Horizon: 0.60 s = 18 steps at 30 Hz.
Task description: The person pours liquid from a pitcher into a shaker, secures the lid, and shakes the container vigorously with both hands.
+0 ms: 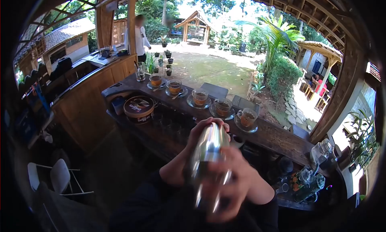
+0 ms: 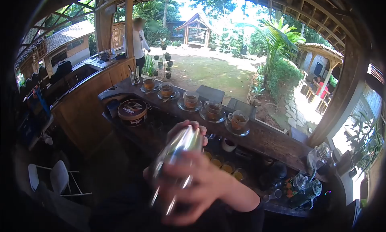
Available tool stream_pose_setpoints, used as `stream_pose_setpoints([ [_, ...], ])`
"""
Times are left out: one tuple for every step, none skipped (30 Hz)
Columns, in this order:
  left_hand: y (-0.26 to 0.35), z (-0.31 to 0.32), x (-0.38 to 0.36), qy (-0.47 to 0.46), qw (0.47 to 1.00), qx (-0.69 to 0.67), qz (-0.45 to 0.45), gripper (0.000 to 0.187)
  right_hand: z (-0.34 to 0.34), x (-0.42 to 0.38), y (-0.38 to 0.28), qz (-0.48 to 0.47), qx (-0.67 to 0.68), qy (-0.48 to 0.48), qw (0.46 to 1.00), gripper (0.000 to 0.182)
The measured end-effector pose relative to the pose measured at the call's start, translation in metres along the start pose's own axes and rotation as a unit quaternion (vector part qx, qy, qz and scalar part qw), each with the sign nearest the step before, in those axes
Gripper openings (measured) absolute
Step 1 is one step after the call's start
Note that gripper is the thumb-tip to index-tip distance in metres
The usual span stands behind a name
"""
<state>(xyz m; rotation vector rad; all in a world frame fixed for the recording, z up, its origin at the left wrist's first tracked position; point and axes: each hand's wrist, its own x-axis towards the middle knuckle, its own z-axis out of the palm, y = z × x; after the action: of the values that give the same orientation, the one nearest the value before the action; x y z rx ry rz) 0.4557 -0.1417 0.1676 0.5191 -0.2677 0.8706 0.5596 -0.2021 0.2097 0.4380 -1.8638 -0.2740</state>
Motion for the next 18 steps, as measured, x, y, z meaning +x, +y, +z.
stream_pose_setpoints([
  [-0.020,-0.002,0.000,0.135,0.986,0.070,0.069,0.033,-0.033,0.004,-0.009,0.308,0.026,-0.097,0.946,0.041],
  [-0.039,-0.009,0.000,0.266,0.944,0.136,0.140,0.035,-0.039,-0.010,0.003,0.295,-0.065,-0.104,0.948,0.058],
  [-0.036,-0.056,0.001,0.054,0.997,-0.048,0.005,0.040,-0.045,-0.043,0.009,0.416,-0.048,-0.027,0.908,0.070],
  [-0.038,-0.056,-0.009,0.039,0.986,-0.142,-0.079,0.043,-0.037,-0.047,0.011,0.413,-0.034,0.096,0.905,0.070],
  [-0.047,-0.054,-0.009,0.075,0.996,-0.045,-0.004,0.041,-0.043,-0.042,0.007,0.329,-0.036,0.060,0.942,0.070],
  [-0.052,-0.023,-0.007,0.111,0.990,0.049,0.071,0.038,-0.049,-0.021,-0.004,0.243,-0.038,0.024,0.969,0.070],
  [-0.044,-0.004,-0.007,0.107,0.994,-0.036,0.007,0.035,-0.047,0.008,-0.038,0.386,-0.035,-0.016,0.922,0.061],
  [-0.054,0.021,-0.017,0.060,0.983,0.065,0.160,0.033,-0.040,0.019,-0.037,0.134,0.057,-0.009,0.989,0.048],
  [-0.046,0.021,-0.015,-0.004,0.993,0.063,0.097,0.033,-0.040,0.021,-0.047,-0.017,0.012,-0.064,0.998,0.036],
  [-0.041,0.019,-0.013,-0.070,0.995,0.062,0.033,0.033,-0.053,0.011,-0.070,-0.004,-0.003,-0.161,0.987,0.035],
  [-0.044,0.016,-0.013,-0.095,0.991,0.077,0.056,0.036,-0.052,0.007,-0.077,0.065,0.015,-0.115,0.991,0.033],
  [-0.049,0.009,-0.013,-0.096,0.991,0.077,0.056,0.036,-0.046,0.001,-0.080,0.134,0.033,-0.069,0.988,0.031],
  [-0.054,-0.003,-0.014,-0.018,0.999,-0.008,0.033,0.036,-0.031,-0.009,-0.042,-0.025,0.063,0.004,0.998,0.035],
  [-0.060,-0.022,-0.015,0.059,0.994,-0.094,0.010,0.037,-0.061,-0.012,-0.050,0.286,0.087,-0.089,0.950,0.043],
  [-0.079,-0.071,-0.013,0.007,0.991,-0.122,0.048,0.037,-0.060,-0.027,-0.036,0.273,-0.038,-0.111,0.955,0.059],
  [-0.083,-0.038,-0.011,0.053,0.994,-0.071,0.057,0.037,-0.059,-0.049,-0.028,0.418,-0.004,-0.018,0.908,0.062],
  [-0.089,-0.052,-0.014,0.031,0.992,-0.124,0.015,0.037,-0.061,-0.052,-0.029,0.402,-0.026,0.011,0.915,0.071],
  [-0.090,-0.065,-0.012,0.005,0.984,-0.173,-0.029,0.038,-0.064,-0.053,-0.028,0.383,-0.051,0.040,0.921,0.079],
])
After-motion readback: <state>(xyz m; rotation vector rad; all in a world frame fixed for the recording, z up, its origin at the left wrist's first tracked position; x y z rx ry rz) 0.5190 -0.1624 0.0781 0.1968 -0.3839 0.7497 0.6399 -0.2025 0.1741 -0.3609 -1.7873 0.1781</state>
